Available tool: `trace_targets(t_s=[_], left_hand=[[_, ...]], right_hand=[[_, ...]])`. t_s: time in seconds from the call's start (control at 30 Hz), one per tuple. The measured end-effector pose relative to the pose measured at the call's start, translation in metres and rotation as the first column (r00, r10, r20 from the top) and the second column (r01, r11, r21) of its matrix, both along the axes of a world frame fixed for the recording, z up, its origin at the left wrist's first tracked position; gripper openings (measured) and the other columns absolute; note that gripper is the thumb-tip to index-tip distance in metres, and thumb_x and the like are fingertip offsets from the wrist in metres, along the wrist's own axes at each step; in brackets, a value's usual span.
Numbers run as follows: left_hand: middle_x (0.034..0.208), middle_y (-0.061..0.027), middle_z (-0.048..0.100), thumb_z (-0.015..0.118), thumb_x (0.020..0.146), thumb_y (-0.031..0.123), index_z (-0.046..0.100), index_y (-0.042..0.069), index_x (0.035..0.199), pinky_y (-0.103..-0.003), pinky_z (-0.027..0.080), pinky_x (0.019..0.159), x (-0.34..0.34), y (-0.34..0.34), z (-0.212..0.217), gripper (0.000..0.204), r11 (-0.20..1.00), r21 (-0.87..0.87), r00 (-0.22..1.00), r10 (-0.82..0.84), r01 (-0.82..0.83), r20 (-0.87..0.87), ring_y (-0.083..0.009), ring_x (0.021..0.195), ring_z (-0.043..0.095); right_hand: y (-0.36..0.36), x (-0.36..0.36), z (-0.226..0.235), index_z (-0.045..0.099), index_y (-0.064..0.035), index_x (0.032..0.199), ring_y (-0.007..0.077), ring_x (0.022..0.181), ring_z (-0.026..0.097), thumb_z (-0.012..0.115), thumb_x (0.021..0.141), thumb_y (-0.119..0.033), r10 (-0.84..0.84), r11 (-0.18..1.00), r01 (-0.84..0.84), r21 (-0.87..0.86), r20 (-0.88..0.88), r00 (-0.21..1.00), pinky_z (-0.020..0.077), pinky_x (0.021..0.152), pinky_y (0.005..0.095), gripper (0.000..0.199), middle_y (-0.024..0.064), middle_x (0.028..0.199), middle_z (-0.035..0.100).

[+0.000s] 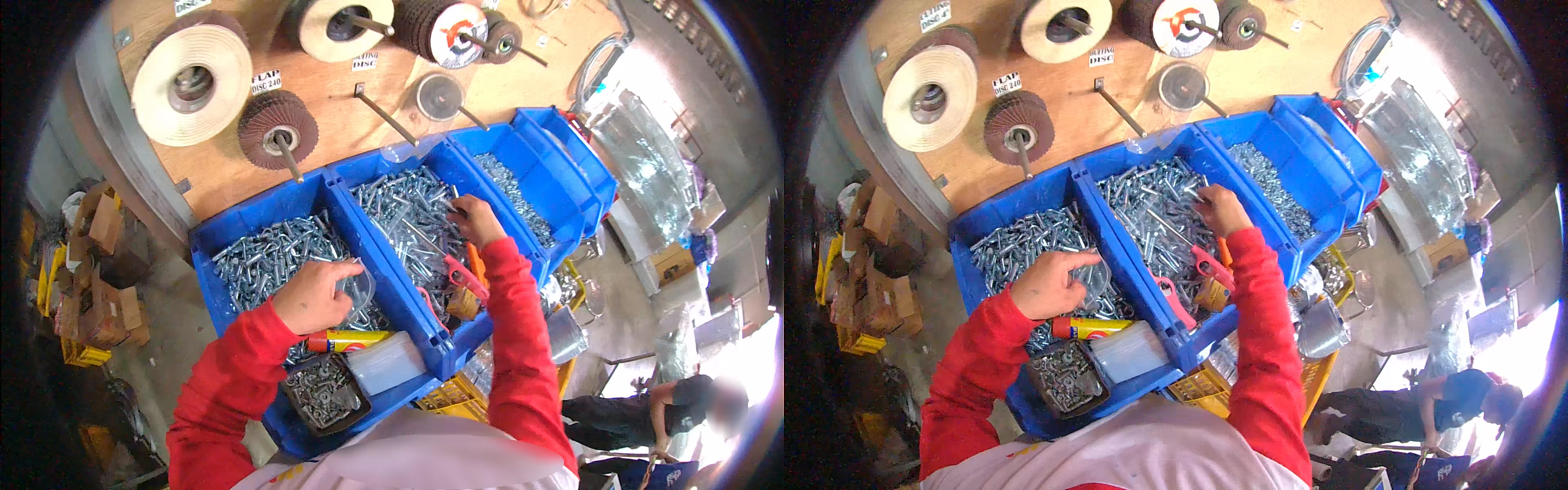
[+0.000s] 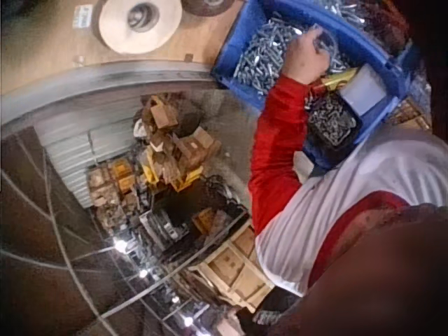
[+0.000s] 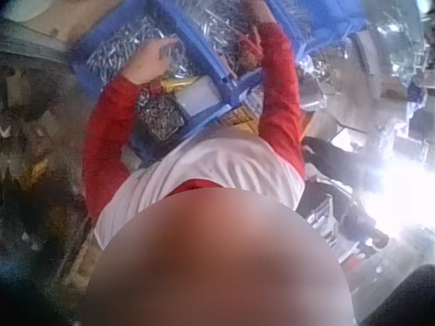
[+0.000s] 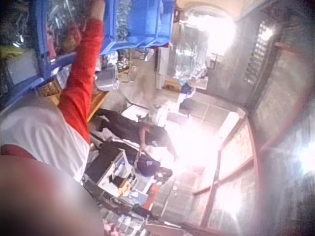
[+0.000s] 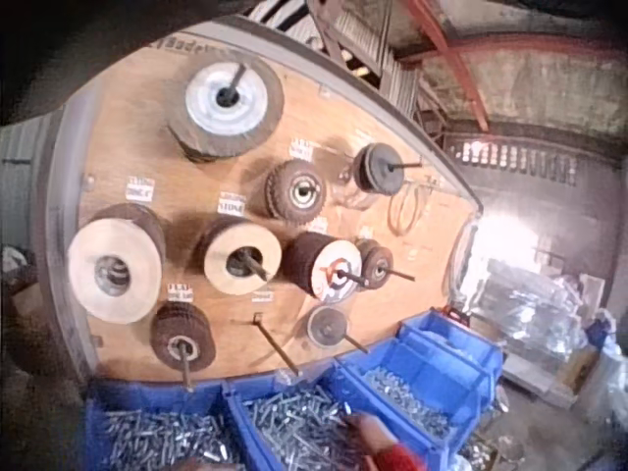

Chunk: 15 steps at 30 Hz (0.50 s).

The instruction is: The person walks to a parts station and repeatedly picks small metal fasteners from blue bins, places them into small clear plastic bags, and seals the bags. The person handles multiple fastener types and bags throughout the clip.

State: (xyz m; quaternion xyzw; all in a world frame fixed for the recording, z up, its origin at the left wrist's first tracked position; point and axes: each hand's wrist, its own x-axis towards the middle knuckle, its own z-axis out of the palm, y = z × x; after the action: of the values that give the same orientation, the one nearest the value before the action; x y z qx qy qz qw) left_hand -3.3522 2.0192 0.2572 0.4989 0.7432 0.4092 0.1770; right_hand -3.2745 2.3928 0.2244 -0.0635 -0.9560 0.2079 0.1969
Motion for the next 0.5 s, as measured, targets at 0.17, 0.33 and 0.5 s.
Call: trace_targets(t_s=[0.17, 0.33, 0.5], left_hand=[[0.081, -0.0208, 0.074, 0.057, 0.078, -0.003, 0.065, -0.005, 0.126, -0.034, 0.058, 0.061, 0.001, -0.003, 0.001, 0.048, 0.999, 0.048, 0.999, -0.004, 0.006, -0.050, -0.0214, 0.067, 0.075], [0.078, -0.0205, 0.072, 0.057, 0.077, -0.003, 0.065, -0.005, 0.124, -0.035, 0.058, 0.063, 0.000, -0.005, 0.006, 0.048, 1.000, 0.015, 0.972, -0.021, 0.017, 0.235, -0.0216, 0.067, 0.074], [0.084, -0.0229, 0.073, 0.063, 0.075, 0.006, 0.068, -0.005, 0.116, -0.043, 0.058, 0.075, 0.000, -0.010, 0.003, 0.043, 1.000, 0.001, 0.971, 0.020, -0.021, 0.237, -0.0349, 0.078, 0.074]], right_hand=[[-0.113, 0.047, 0.036, 0.066, -0.0030, 0.095, 0.0062, 0.070, 0.057, 0.070, 0.095, -0.012, -0.177, 0.639, -0.128, -0.758, -0.307, 0.935, 0.0453, 0.059, 0.0240, 0.010, -0.0011, 0.080, 0.065], [-0.226, 0.048, 0.042, 0.065, 0.0007, 0.107, 0.0111, 0.084, 0.063, 0.066, 0.098, -0.012, -0.016, 0.686, -0.141, -0.714, -0.208, 0.978, 0.0521, 0.074, 0.0271, 0.016, 0.0067, 0.095, 0.071], [-0.245, 0.047, 0.045, 0.065, 0.0024, 0.122, 0.0169, 0.102, 0.065, 0.058, 0.104, -0.019, -0.080, 0.788, -0.022, -0.616, -0.137, 0.987, 0.0499, 0.092, 0.0325, 0.029, 0.0094, 0.109, 0.071]])
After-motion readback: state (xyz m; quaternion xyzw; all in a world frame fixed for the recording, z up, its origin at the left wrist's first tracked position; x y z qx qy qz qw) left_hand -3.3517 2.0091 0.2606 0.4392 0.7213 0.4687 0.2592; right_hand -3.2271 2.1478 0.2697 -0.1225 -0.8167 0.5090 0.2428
